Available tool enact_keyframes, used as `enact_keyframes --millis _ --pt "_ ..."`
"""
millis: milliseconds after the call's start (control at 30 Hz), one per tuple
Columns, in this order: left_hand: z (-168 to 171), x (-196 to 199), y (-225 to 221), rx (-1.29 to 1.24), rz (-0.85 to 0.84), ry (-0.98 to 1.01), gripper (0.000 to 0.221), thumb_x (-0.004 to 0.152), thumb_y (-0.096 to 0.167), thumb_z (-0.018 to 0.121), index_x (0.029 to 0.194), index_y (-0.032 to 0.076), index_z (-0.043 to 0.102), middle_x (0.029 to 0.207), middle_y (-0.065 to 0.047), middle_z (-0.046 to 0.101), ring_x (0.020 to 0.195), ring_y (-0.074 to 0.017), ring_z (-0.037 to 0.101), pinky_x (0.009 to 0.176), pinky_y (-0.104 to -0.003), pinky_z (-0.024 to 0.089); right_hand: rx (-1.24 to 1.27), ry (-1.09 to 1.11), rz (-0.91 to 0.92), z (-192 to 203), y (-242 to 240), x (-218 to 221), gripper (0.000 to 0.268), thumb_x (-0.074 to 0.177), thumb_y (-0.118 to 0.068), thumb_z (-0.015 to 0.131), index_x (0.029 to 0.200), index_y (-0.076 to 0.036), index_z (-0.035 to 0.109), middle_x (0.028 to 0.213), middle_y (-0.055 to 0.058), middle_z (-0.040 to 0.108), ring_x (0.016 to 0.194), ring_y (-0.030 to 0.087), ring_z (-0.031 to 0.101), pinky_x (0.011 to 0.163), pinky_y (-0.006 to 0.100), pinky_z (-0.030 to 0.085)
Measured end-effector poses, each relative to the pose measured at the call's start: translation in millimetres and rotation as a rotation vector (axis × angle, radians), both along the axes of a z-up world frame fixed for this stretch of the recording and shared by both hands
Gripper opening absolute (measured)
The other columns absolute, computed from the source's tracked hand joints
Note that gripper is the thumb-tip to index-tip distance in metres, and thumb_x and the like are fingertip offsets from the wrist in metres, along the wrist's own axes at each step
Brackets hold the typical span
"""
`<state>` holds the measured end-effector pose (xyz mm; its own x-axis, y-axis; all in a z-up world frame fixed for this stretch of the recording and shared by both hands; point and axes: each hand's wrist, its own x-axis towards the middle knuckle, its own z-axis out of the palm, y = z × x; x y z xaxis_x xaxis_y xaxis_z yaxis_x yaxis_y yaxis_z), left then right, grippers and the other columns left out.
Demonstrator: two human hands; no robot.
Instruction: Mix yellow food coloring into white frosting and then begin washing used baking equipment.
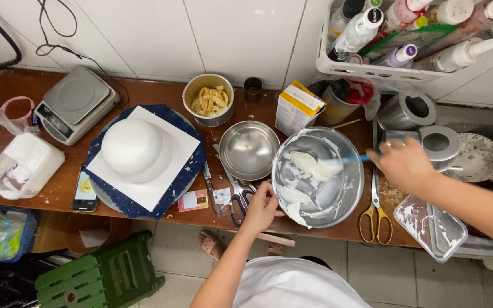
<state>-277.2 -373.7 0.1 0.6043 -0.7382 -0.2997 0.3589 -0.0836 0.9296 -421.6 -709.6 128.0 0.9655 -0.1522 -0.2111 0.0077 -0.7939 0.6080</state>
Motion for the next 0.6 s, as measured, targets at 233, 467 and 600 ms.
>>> enact_keyframes --millis 233,467,600 --pt "-12.3 -14.8 1.1 0.008 -0.001 -0.027 0.006 0.1 0.002 0.053 0.1 0.006 0.048 0.083 -0.008 0.061 0.068 -0.0131 0.062 0.06 -0.029 0.064 0.116 -0.294 0.254 43.4 30.8 -25.3 0.06 0.073 -0.018 0.066 0.132 -0.023 0.069 0.085 -0.001 0.054 0.075 0.018 0.051 0.076 0.032 0.041" --pt "1.3 -24.4 2.7 -0.128 -0.005 -0.227 0.012 0.09 -0.005 0.055 0.086 0.002 0.045 0.164 -0.011 0.037 0.085 -0.0145 0.06 0.067 -0.024 0.053 0.14 -0.268 0.141 5.9 28.6 -31.9 0.055 0.078 -0.019 0.064 0.132 -0.026 0.065 0.088 -0.003 0.061 0.079 0.016 0.062 0.076 0.033 0.044" --pt "6.6 -28.5 3.8 -0.092 -0.003 -0.222 0.014 0.09 -0.006 0.056 0.087 0.001 0.045 0.167 -0.01 0.034 0.078 -0.0132 0.061 0.061 -0.025 0.057 0.279 -0.133 0.238 -10.9 35.3 -57.8 0.053 0.074 -0.017 0.068 0.127 -0.022 0.069 0.085 -0.001 0.061 0.077 0.02 0.055 0.077 0.035 0.04"
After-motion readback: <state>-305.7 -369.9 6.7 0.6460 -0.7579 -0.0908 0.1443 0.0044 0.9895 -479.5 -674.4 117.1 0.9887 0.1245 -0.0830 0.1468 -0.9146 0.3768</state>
